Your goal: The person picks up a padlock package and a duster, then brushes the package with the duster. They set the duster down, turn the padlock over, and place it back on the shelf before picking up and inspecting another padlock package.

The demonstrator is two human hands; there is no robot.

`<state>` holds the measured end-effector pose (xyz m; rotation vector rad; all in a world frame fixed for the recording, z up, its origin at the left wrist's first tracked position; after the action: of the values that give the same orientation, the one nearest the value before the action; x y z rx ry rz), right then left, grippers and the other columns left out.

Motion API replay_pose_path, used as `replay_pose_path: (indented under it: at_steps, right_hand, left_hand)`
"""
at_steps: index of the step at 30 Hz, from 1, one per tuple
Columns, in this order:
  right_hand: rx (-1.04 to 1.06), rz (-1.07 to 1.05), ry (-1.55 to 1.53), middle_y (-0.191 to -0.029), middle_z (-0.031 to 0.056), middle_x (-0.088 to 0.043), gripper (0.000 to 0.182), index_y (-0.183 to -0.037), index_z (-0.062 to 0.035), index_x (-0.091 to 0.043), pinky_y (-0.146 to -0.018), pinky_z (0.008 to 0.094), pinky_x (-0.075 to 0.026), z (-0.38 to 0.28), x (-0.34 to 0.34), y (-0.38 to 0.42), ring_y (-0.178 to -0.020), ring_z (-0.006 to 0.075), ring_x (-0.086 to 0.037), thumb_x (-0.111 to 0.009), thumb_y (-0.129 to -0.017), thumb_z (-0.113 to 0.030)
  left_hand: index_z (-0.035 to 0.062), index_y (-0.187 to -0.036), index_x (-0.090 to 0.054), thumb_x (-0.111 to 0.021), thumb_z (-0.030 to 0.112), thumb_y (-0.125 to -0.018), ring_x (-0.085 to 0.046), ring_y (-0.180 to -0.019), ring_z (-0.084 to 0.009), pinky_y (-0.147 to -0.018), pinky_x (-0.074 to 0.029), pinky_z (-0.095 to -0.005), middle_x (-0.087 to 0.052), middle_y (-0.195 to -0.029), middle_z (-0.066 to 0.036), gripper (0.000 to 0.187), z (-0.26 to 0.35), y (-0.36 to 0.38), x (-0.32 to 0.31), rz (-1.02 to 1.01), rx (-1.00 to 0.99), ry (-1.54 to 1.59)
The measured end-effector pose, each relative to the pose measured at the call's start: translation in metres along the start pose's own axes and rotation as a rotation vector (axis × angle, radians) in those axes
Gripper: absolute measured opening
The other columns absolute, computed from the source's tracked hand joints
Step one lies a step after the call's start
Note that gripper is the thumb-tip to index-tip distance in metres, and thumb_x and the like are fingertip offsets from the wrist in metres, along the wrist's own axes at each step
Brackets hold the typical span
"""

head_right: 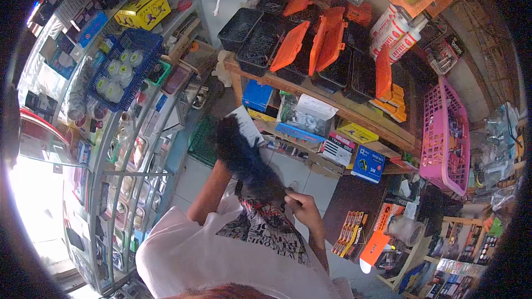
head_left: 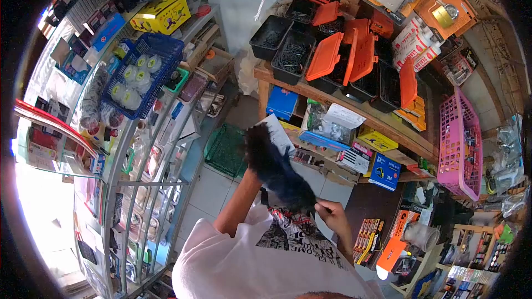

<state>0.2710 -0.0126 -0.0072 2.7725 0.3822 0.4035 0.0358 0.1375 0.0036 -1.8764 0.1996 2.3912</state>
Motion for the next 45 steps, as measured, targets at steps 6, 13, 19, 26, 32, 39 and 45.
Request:
replay_pose_path:
  at_steps: [6,13,19,26,32,39,45]
  right_hand:
    - [-0.125,-0.082,-0.077,-0.074,-0.0035,-0.057,0.032,-0.118,0.0034,-0.067,-0.057,0.0245,-0.041,0.004,-0.006,0.002,-0.064,0.0053,-0.048,-0.064,-0.099,-0.023]
    - [-0.133,-0.064,-0.045,-0.068,-0.0072,-0.05,0.031,-0.116,0.0025,-0.068,-0.054,0.0236,-0.038,0.001,-0.001,0.004,-0.06,0.0034,-0.044,-0.064,-0.099,-0.023]
    - [-0.077,-0.162,0.031,-0.07,-0.0022,-0.057,0.034,-0.116,0.0043,-0.067,-0.058,0.0255,-0.044,0.005,-0.003,-0.003,-0.064,0.0055,-0.048,-0.064,-0.099,-0.025]
    - [0.049,-0.095,-0.028,-0.062,-0.0081,-0.043,0.024,-0.099,0.0017,-0.066,-0.045,0.023,-0.028,0.01,-0.006,-0.007,-0.051,0.0017,-0.035,-0.062,-0.1,-0.022]
    - [-0.003,-0.149,-0.012,-0.061,-0.0087,-0.042,0.022,-0.093,-0.0004,-0.066,-0.045,0.0234,-0.028,-0.002,-0.006,-0.005,-0.051,0.0021,-0.035,-0.061,-0.101,-0.02]
    - [-0.04,-0.131,-0.021,-0.068,-0.0031,-0.049,0.026,-0.104,0.0016,-0.066,-0.057,0.0258,-0.038,0.002,-0.004,-0.003,-0.064,0.0054,-0.042,-0.062,-0.1,-0.024]
    - [-0.082,-0.185,0.033,-0.071,-0.0008,-0.049,0.033,-0.098,0.0053,-0.063,-0.063,0.0286,-0.043,0.015,0.0,-0.004,-0.071,0.0083,-0.045,-0.064,-0.099,-0.028]
  left_hand:
    - [0.0054,-0.144,-0.044,-0.038,0.059,-0.098,-0.048,-0.132,-0.0333,-0.116,-0.03,-0.0511,-0.051,-0.143,-0.016,0.071,-0.012,-0.002,0.044,-0.06,0.075,0.162]
    - [0.0039,-0.146,-0.039,-0.034,0.062,-0.098,-0.053,-0.127,-0.0327,-0.113,-0.037,-0.0488,-0.054,-0.138,-0.018,0.075,0.002,0.0,0.01,-0.131,0.02,0.056]
    - [0.004,-0.146,-0.041,-0.033,0.062,-0.098,-0.051,-0.128,-0.0366,-0.115,-0.034,-0.05,-0.051,-0.142,-0.019,0.076,-0.006,-0.002,0.034,-0.127,0.071,0.208]
    - [0.003,-0.14,-0.045,-0.034,0.058,-0.1,-0.052,-0.128,-0.0317,-0.11,-0.04,-0.0477,-0.054,-0.137,-0.017,0.069,-0.005,-0.007,0.034,-0.059,0.048,-0.023]
    - [0.0078,-0.146,-0.041,-0.035,0.062,-0.098,-0.049,-0.131,-0.0325,-0.115,-0.033,-0.0496,-0.05,-0.144,-0.016,0.073,-0.008,-0.012,0.05,-0.284,0.09,0.22]
    - [0.0062,-0.142,-0.048,-0.035,0.067,-0.094,-0.057,-0.12,-0.0399,-0.104,-0.044,-0.0571,-0.056,-0.136,-0.021,0.078,-0.001,-0.007,0.033,0.082,0.098,0.139]
    - [0.0062,-0.145,-0.044,-0.037,0.068,-0.094,-0.055,-0.122,-0.0381,-0.108,-0.039,-0.0542,-0.057,-0.135,-0.02,0.081,-0.004,-0.011,0.057,0.119,0.088,0.11]
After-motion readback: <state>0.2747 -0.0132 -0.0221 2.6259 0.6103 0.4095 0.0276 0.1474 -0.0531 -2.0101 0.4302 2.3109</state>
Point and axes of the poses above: each hand's wrist, its own y-axis away from the middle knuckle, its own x-axis out of the back of the hand, z = x × y, the point moved 9 cm from there along -y, towards the middle knuckle
